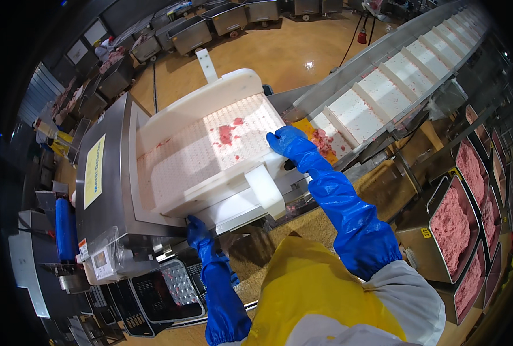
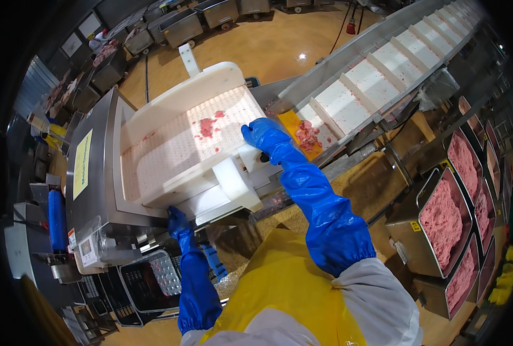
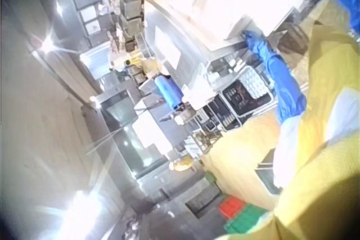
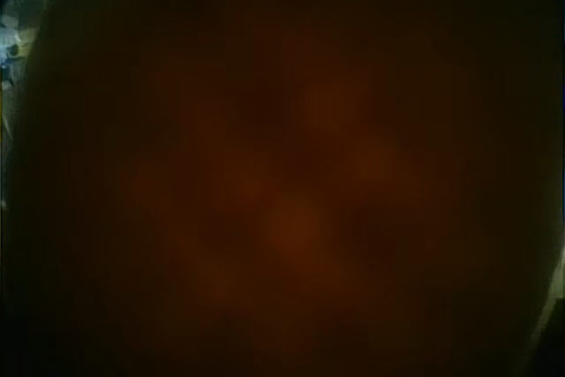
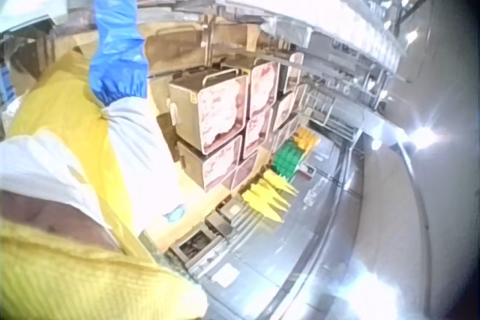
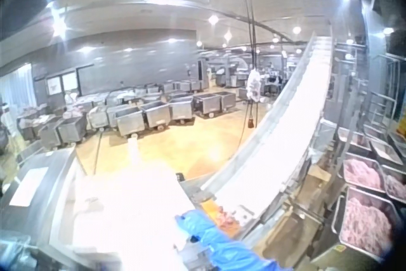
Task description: The person operates a meat processing machine, repeatedly placing a white perforated tray into the machine and removing it as ground meat is dispensed onto a conveyor belt. The person handles the tray with gloved hands and adjusts its position throughout the process.
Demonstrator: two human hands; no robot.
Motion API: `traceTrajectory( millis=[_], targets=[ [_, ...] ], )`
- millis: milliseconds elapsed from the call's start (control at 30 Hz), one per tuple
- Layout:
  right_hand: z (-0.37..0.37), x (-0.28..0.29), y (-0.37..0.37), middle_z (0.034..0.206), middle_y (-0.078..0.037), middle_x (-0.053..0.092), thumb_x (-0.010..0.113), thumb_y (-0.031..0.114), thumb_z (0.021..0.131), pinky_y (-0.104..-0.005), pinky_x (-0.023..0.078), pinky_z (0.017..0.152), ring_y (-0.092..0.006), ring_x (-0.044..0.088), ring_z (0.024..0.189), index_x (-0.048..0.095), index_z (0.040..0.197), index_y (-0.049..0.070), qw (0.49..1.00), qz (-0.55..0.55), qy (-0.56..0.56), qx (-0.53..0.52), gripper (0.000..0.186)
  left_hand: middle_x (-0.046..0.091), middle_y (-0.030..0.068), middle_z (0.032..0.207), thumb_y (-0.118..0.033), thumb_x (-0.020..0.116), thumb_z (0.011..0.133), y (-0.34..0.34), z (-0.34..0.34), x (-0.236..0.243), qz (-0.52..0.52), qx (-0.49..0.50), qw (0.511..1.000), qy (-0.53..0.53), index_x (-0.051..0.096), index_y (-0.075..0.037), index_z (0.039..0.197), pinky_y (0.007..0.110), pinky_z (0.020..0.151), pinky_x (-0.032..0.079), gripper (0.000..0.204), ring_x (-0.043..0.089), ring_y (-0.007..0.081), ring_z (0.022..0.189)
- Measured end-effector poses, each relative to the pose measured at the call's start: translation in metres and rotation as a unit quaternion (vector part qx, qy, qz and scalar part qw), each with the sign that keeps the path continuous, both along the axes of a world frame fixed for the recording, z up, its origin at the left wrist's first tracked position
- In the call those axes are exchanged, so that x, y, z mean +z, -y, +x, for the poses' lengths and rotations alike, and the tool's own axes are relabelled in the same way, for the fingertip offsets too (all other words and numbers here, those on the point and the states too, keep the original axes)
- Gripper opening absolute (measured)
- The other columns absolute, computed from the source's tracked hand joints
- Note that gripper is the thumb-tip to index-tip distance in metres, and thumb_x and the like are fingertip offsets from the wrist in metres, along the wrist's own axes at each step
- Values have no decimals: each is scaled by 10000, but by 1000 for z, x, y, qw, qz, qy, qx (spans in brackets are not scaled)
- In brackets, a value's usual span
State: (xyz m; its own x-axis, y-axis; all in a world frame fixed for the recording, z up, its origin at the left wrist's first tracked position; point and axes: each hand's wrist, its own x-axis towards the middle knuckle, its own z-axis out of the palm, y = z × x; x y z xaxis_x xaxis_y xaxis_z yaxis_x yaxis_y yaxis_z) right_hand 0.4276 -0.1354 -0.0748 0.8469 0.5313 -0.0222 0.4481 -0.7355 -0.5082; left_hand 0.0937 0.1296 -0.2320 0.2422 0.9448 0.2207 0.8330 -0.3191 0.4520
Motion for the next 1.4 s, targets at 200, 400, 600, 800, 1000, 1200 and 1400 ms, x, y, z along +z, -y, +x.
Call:
traceTrajectory(
  millis=[200,400,600,800,1000,1200,1400],
  targets=[
    [1,3,7,1019,-245,687,494,452,931,-508,516,894,-439,662,936,727,1012,22,999,-14,-46,-16,496,706,184,787,-591,311,1015,7,7,9,-26,3,999,-25,736,-63,780,514,649,538,717,667,429,730],
    [-4,1,7,921,-202,716,546,485,918,-476,582,704,-395,694,736,729,989,31,999,36,-25,-24,495,718,199,832,-595,296,1013,10,8,16,-38,15,998,-49,744,-35,828,536,737,546,740,674,445,788],
    [-16,22,18,866,-181,699,537,444,953,-418,586,501,-309,678,570,691,1065,6,988,97,-117,-27,478,715,240,945,-573,303,1015,8,6,23,-98,-9,994,-53,746,-3,932,544,809,535,726,664,474,884],
    [-19,24,19,871,-165,702,533,458,949,-406,583,503,-290,680,594,696,1074,33,981,132,-140,-20,473,703,268,955,-568,315,1010,8,6,19,-73,6,997,-38,741,1,964,554,814,528,712,650,496,892],
    [-7,1,18,847,-156,720,512,453,942,-456,590,607,-326,703,677,726,961,55,995,94,-11,-15,453,706,263,972,-607,300,999,17,13,26,-73,18,996,-52,739,2,967,545,863,504,751,646,483,935],
    [-26,42,23,1064,-186,704,498,435,921,-505,512,886,-405,667,977,741,1010,61,992,56,-108,-34,454,702,271,941,-600,319,999,4,1,8,-47,20,998,-48,733,6,980,557,801,527,734,651,497,881],
    [-17,29,21,947,-183,704,542,479,947,-434,597,538,-316,711,691,697,1051,35,986,95,-135,-35,482,703,263,907,-608,305,1001,6,9,5,-33,24,999,-28,741,7,913,554,766,536,758,660,481,850]
  ],
)
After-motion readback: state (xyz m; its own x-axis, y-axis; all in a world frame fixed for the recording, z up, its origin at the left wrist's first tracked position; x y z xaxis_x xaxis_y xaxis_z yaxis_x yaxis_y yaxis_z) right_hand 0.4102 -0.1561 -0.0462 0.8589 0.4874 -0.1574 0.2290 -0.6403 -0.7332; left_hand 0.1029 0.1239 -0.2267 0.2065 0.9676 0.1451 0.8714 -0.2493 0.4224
